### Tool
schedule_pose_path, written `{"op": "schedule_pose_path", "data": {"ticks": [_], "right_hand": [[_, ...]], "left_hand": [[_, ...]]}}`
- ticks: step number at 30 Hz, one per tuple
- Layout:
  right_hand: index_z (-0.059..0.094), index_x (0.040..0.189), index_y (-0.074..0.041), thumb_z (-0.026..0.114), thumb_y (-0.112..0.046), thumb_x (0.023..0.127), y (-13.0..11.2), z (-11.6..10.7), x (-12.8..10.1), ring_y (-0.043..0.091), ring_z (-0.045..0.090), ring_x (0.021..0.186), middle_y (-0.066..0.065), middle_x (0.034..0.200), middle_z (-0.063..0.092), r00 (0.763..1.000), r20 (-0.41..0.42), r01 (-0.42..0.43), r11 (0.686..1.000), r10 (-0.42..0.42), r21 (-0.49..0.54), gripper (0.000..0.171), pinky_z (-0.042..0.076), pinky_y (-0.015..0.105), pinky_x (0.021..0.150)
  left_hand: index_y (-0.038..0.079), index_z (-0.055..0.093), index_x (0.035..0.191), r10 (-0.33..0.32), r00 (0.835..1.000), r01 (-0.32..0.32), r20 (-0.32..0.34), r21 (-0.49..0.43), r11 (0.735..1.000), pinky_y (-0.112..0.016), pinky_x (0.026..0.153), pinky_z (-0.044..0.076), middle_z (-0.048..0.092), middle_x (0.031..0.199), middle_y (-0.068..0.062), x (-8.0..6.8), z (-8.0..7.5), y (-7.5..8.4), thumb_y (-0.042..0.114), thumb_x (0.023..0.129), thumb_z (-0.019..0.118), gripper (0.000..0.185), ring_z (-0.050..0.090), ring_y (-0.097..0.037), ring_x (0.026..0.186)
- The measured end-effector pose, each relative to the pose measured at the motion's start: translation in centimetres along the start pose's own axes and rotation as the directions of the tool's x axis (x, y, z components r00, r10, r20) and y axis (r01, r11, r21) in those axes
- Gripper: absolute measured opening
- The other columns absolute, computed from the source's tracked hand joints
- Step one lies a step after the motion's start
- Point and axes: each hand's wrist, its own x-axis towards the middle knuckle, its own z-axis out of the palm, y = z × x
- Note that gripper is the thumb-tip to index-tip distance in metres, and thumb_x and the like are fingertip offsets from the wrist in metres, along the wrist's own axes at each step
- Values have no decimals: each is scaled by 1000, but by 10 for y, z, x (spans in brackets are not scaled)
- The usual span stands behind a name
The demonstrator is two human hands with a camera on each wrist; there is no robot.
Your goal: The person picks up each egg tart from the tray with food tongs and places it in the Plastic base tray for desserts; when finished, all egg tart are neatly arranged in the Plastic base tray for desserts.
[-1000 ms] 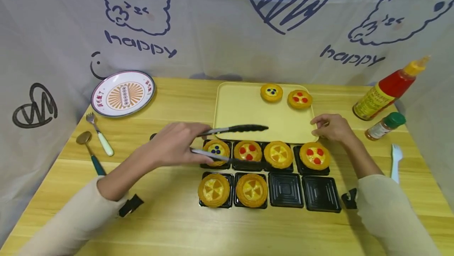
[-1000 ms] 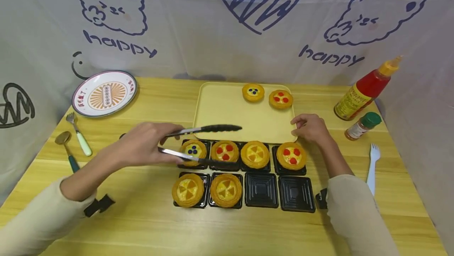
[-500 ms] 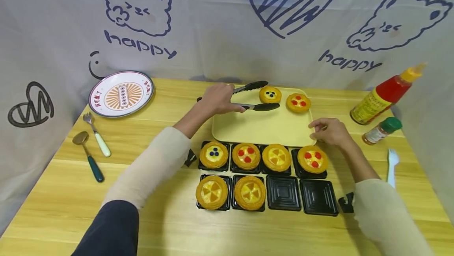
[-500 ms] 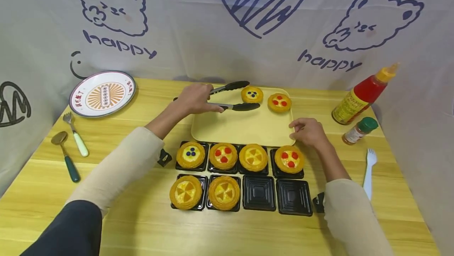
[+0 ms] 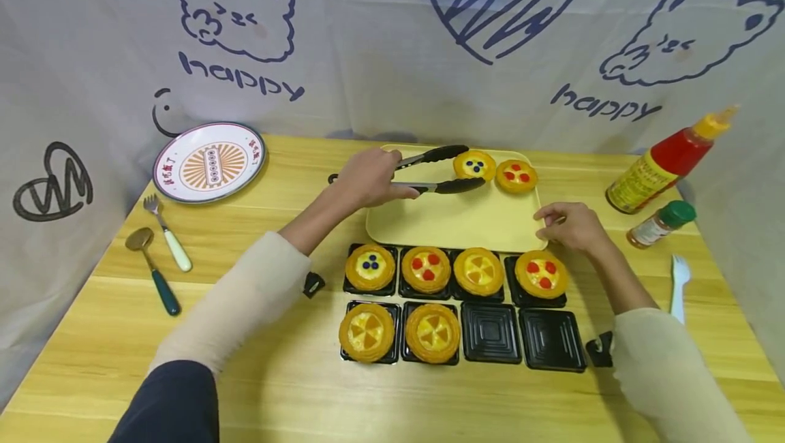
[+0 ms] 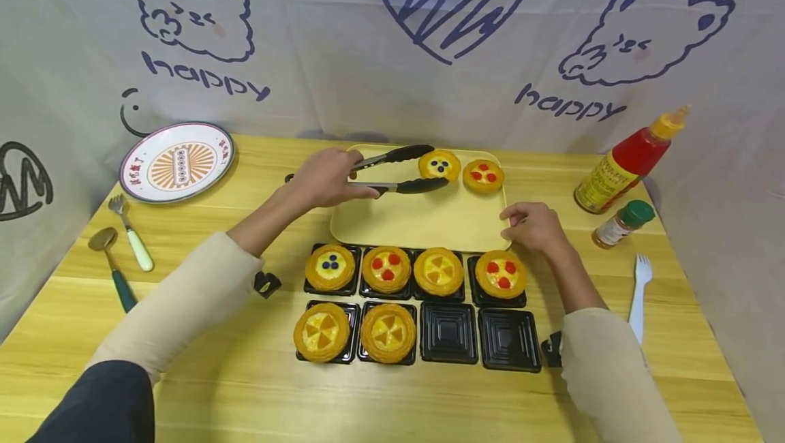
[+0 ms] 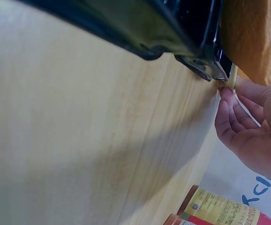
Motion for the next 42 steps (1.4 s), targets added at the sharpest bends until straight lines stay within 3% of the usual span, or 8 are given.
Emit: {"op": "schedule_pose_path", "data": {"ticks": [6,9,13,17,25,29,34,42], "right_hand": [[61,113,5,68,-12,85,0,-2,0,24,53,78,16,95,55,1000,2,-9,1000,9,0,34,44,25,57],[61,113,5,68,-12,85,0,-3,1,25,55,80,17,95,55,1000,1,6,1000,-6,-8,34,45,26,58],[61,113,5,68,-13,85,1,-4,1,27,57,84,17,96,56,1000,1,22,1000,-22,-17,34,45,26,59],[61,114,5,67,-12,85,1,-4,1,27,56,84,17,97,56,1000,8,15,1000,-15,-4,34,45,26,60],[60,115,5,67,-12,86,0,-5,2,28,55,84,18,99,55,1000,12,3,1000,-3,-5,34,45,27,61],[61,114,5,67,-12,85,0,-3,3,27,54,84,19,99,54,1000,6,1,1000,-1,5,34,45,26,61],[61,114,5,67,-12,85,-1,-2,1,28,55,84,19,98,54,1000,2,1,1000,-1,-1,34,45,27,61],[61,113,5,67,-12,85,1,-1,0,29,56,84,18,97,55,1000,3,14,1000,-14,-13,33,45,27,61]], "left_hand": [[4,61,113,120,991,-122,-53,-40,992,-32,63,52,69,90,-8,-58,-8,4,56,79,68,62,62,-18,71],[3,60,118,193,979,-196,-62,-49,979,-30,61,51,70,91,-7,-84,-8,10,56,78,69,67,61,-16,68],[5,61,118,262,964,-265,-50,-68,962,-27,56,48,70,89,-4,-107,-3,20,55,78,70,65,55,-11,61],[4,60,123,310,951,-310,-12,-65,949,-29,63,52,71,100,-6,-123,5,29,56,78,69,70,60,-11,66],[8,63,110,399,912,-399,90,-16,917,-17,48,38,69,88,1,-133,20,51,59,78,67,61,48,-5,54],[9,63,102,388,916,-392,97,25,920,-16,48,37,69,85,1,-134,24,53,59,77,68,56,47,-5,52],[8,62,109,368,922,-375,120,43,926,-16,50,40,70,91,-1,-134,24,53,61,77,67,62,53,-7,57],[6,58,123,373,924,-367,86,-72,927,-21,51,39,68,94,0,-125,9,47,60,75,69,73,48,-6,57]]}}
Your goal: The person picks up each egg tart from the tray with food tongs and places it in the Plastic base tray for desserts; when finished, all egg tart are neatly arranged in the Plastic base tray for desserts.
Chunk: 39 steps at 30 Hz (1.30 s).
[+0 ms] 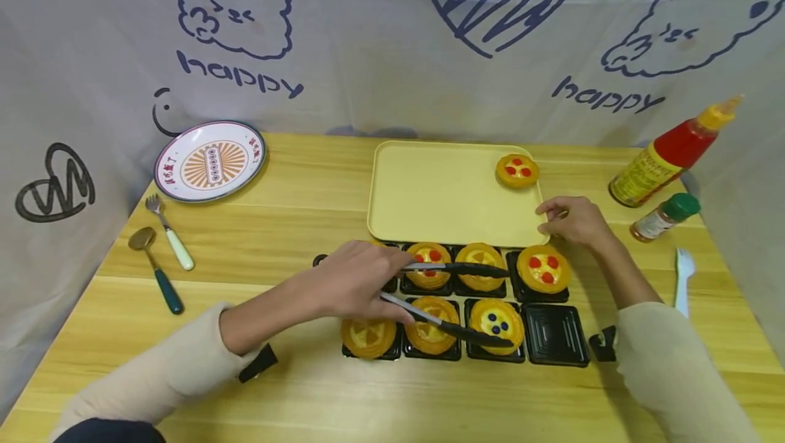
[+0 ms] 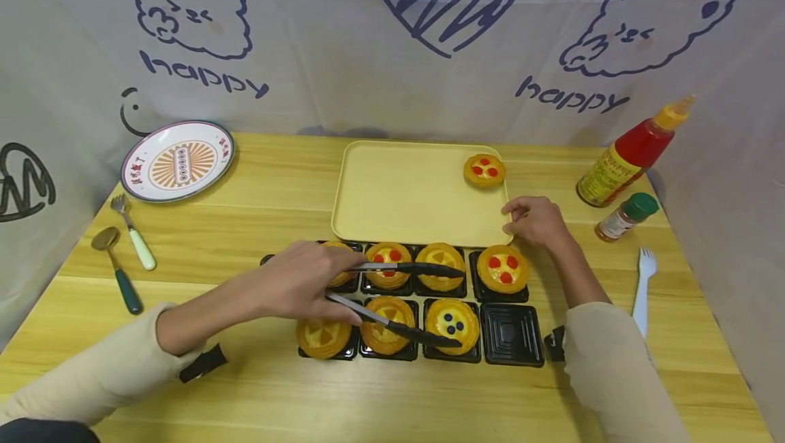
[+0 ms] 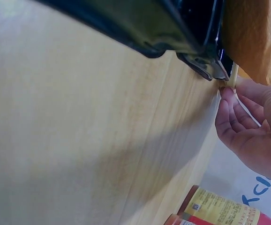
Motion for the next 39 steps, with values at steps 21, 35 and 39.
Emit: {"op": "schedule_pose_path", "data": {"ticks": [21,35,39], "right_hand": [[61,113,6,68,-10,84,6,4,-1,20,53,75,16,93,56,1000,-2,-18,999,18,33,33,44,26,56],[61,113,5,68,-11,85,3,2,-2,20,53,75,15,93,56,1000,-9,-17,999,17,47,33,45,26,55],[62,112,5,68,-11,84,3,0,1,22,54,77,16,94,57,1000,-15,-10,1000,11,30,33,45,26,57]], "left_hand": [[12,52,84,-300,954,299,-8,122,947,-25,55,30,35,67,3,176,-16,-58,62,80,64,51,33,-11,61],[16,46,78,-349,937,346,-1,133,929,-23,48,27,30,64,3,190,-6,-51,60,83,61,47,29,-9,56],[13,54,96,-312,950,311,-17,150,938,-24,49,29,37,65,3,173,-13,-50,63,83,58,51,34,-10,56]]}}
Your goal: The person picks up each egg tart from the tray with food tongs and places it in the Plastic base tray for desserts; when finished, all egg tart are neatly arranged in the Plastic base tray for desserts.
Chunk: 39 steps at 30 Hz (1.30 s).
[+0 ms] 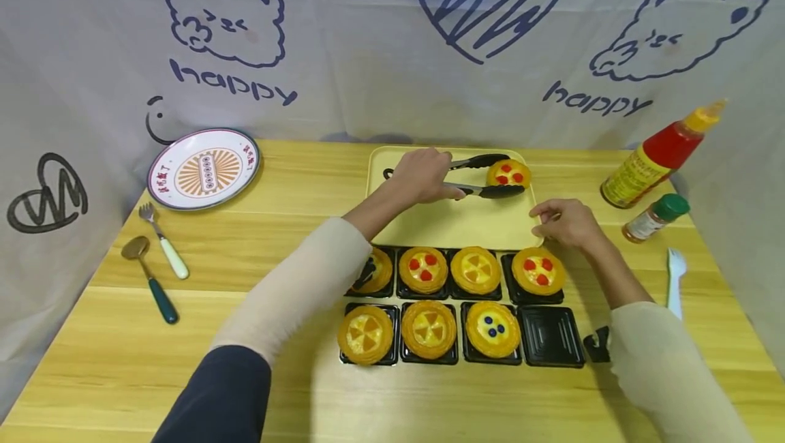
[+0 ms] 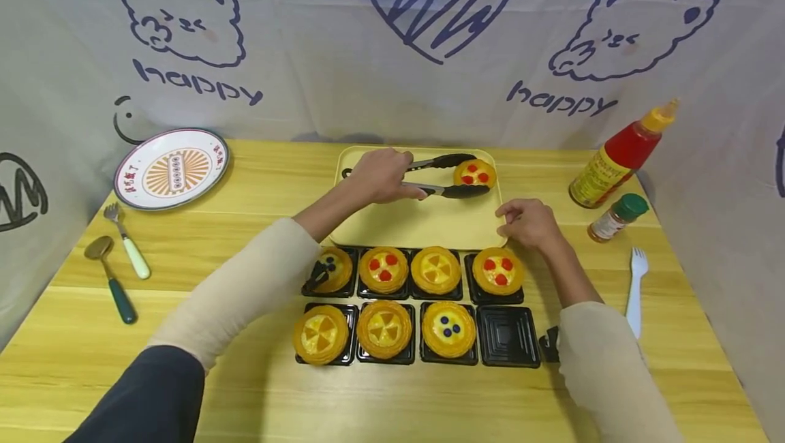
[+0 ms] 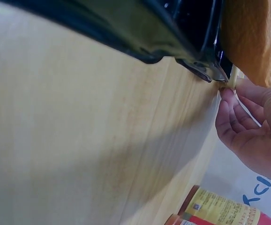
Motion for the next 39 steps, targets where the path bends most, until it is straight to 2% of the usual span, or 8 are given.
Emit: {"op": "schedule_pose_path", "data": {"ticks": [4,10,15,19,24,27,35,39], "right_hand": [[63,111,5,69,-12,84,0,-1,1,23,56,78,16,94,58,1000,-1,13,1000,-13,-24,32,45,26,58],[59,116,7,63,-12,86,5,-7,-2,38,62,93,24,102,62,998,28,63,994,-60,-89,36,48,29,66],[62,116,3,62,-12,88,10,-10,-6,37,63,94,21,102,62,993,55,105,990,-100,-98,33,48,31,68],[62,116,3,68,-18,87,8,-11,-4,36,64,93,19,101,62,991,71,122,989,-116,-79,36,48,29,68],[63,115,3,70,-17,86,3,-14,0,37,64,93,19,100,63,987,94,137,986,-128,-94,36,48,30,66],[62,114,4,70,-17,85,1,-15,2,38,64,93,20,99,62,985,109,145,984,-134,-106,37,49,32,67],[63,114,4,70,-17,85,0,-13,3,40,64,95,20,99,62,987,99,135,984,-124,-117,36,51,38,70],[62,115,4,70,-17,85,1,-12,3,40,63,95,20,100,62,987,105,131,984,-119,-116,37,51,36,69]], "left_hand": [[11,58,105,64,997,-64,-40,8,998,-25,52,34,49,70,2,-28,-7,-2,63,83,58,57,44,-12,58],[10,61,112,173,982,-174,-70,-1,985,-25,57,43,63,81,0,-75,-12,5,62,82,61,60,53,-12,62],[8,60,119,276,960,-278,-52,-24,960,-26,59,49,68,89,-1,-109,-12,18,61,81,63,65,56,-12,63],[9,60,117,360,933,-360,-17,-13,933,-24,56,46,66,87,2,-125,-12,33,62,82,61,63,54,-10,60],[13,61,113,444,895,-445,35,23,895,-20,54,42,67,93,4,-128,-4,56,62,83,60,58,53,-7,60],[14,62,112,464,884,-467,57,47,883,-19,53,40,66,92,5,-124,4,68,62,82,60,56,53,-6,62],[17,61,98,443,893,-448,84,60,892,-17,46,31,57,75,8,-117,20,81,64,80,61,49,43,-6,54],[17,61,100,434,896,-439,93,47,897,-17,48,32,57,77,8,-118,21,80,64,79,62,52,44,-7,57]]}}
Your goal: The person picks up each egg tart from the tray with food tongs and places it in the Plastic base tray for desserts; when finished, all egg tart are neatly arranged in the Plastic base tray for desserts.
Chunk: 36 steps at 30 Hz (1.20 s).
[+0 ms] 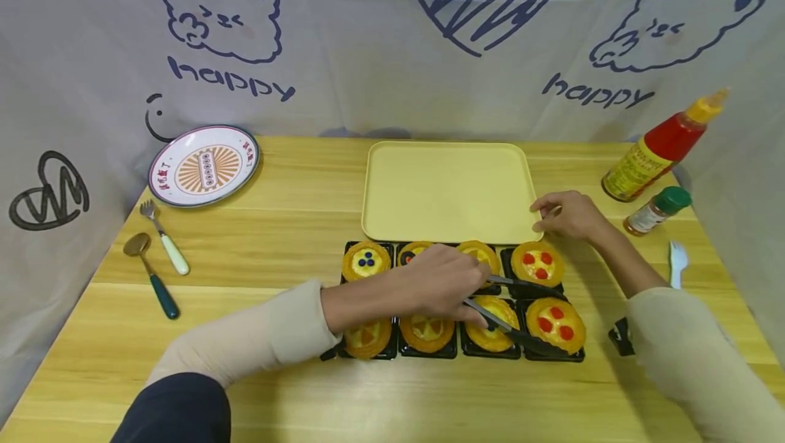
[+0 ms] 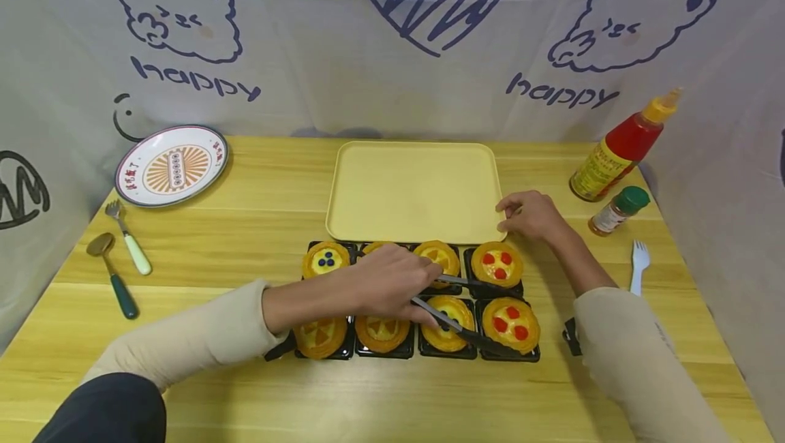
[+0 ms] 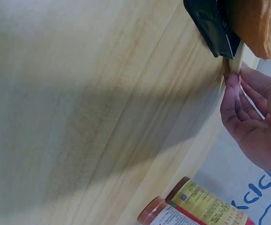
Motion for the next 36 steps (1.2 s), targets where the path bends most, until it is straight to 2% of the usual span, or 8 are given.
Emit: {"op": "schedule_pose_path", "data": {"ticks": [4,9,15,18,23,31,34,36], "right_hand": [[62,115,4,70,-18,85,1,1,1,40,63,96,21,101,62,1000,10,-7,1000,7,12,38,50,32,67],[62,115,5,71,-17,85,4,2,-1,39,63,95,21,101,61,1000,6,-8,999,8,31,38,49,30,66],[62,113,6,72,-18,84,8,1,-2,37,63,92,21,98,61,1000,-16,-12,999,12,31,39,47,28,64],[62,112,6,72,-17,84,9,2,-1,35,63,89,21,97,61,999,-30,-15,999,15,31,38,47,28,63],[62,112,5,71,-16,85,11,3,-2,32,62,88,19,96,61,999,-40,-34,999,36,41,35,46,27,62],[62,112,5,70,-15,85,13,3,-2,30,62,87,19,96,60,998,-46,-46,998,49,48,35,46,27,63],[62,112,5,70,-15,84,15,4,-2,29,62,86,19,97,60,998,-44,-50,998,52,48,36,46,27,63],[62,112,5,70,-15,84,16,5,-2,28,61,85,18,96,60,998,-43,-50,998,52,49,35,46,27,63]], "left_hand": [[14,60,117,-21,1000,21,20,-14,1000,-18,53,39,65,98,4,-10,-6,-5,67,78,61,65,52,-7,65],[9,53,127,-73,997,72,-2,-145,987,-24,65,49,64,99,1,-41,-10,-22,65,78,63,74,59,-9,75],[9,43,134,-247,968,206,-37,-444,872,-32,80,51,58,115,-5,-84,8,-54,64,77,65,82,59,-14,94],[8,40,134,-366,929,281,-60,-532,799,-32,74,49,55,114,-9,-99,22,-76,63,77,67,83,55,-17,88],[-2,37,132,-564,823,417,-69,-602,681,-35,69,46,51,113,-19,-118,41,-115,58,80,66,85,50,-24,83],[-16,16,142,-737,675,581,40,-644,497,-51,94,44,35,132,-36,-127,60,-160,55,88,57,98,48,-42,114],[-21,24,134,-764,635,648,113,-615,448,-47,84,46,32,128,-40,-125,62,-169,53,90,54,91,49,-40,101],[-22,34,125,-773,622,679,127,-579,451,-45,79,46,34,125,-40,-123,63,-172,51,91,53,82,50,-39,95]]}}
